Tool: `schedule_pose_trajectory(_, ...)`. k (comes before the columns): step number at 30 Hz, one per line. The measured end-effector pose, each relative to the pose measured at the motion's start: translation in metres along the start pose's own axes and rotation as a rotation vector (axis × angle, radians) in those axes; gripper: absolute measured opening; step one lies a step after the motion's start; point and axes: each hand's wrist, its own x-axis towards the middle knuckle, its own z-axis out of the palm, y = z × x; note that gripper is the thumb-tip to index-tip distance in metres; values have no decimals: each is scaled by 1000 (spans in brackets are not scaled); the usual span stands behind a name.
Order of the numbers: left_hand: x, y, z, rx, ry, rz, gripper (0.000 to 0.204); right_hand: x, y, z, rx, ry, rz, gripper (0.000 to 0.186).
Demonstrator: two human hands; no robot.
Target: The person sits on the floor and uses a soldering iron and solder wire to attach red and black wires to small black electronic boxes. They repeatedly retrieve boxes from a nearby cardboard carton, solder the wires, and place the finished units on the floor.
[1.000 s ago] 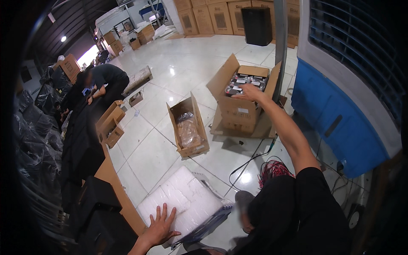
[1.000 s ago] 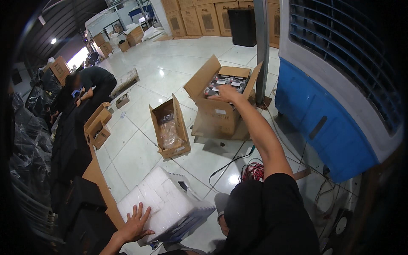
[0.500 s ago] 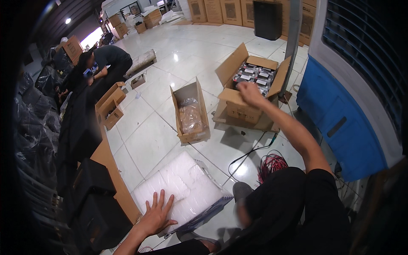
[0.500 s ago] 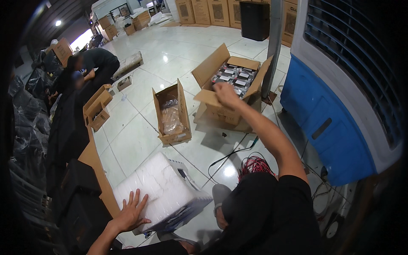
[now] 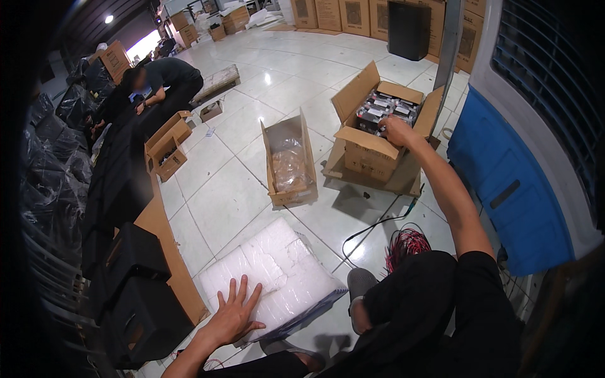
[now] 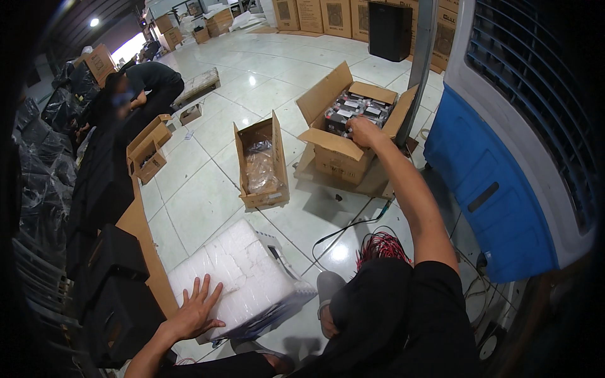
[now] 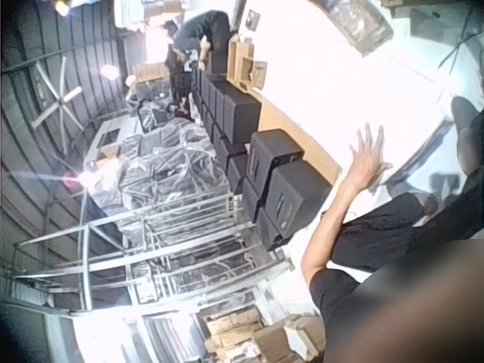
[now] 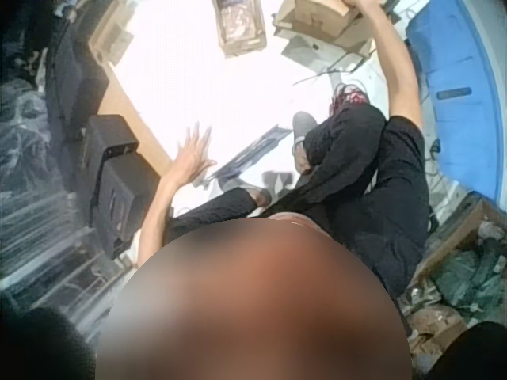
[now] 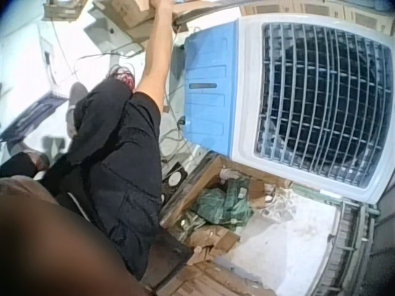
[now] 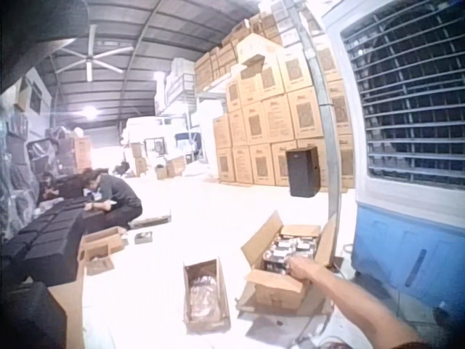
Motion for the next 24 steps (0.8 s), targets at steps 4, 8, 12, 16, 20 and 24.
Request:
schedule_pose_trajectory(4, 1, 2, -1, -4, -7, -6, 98, 8, 7, -2, 160, -129, 47, 20)
schedule_pose_trajectory(8, 1, 2, -3, -1, 0, 0, 97, 8, 9, 2, 138, -95, 11, 19)
schedule_pose_trajectory(12, 0, 1, -1, 17, 6, 9, 96, 11, -2, -8, 52, -122, 54, 16)
schedule_pose_trajectory(16, 1, 0, 2, 15, 26, 13, 97, 37, -37, -37, 171, 321, 97, 16)
schedule_pose_trajectory(20, 3, 1, 1, 49, 9, -1, 98, 80, -115, -35, 205, 864, -316, 10)
schedule_pose_trajectory(24, 4, 3, -1, 26, 2, -14, 98, 110, -190, -12, 278, 500, -352, 21)
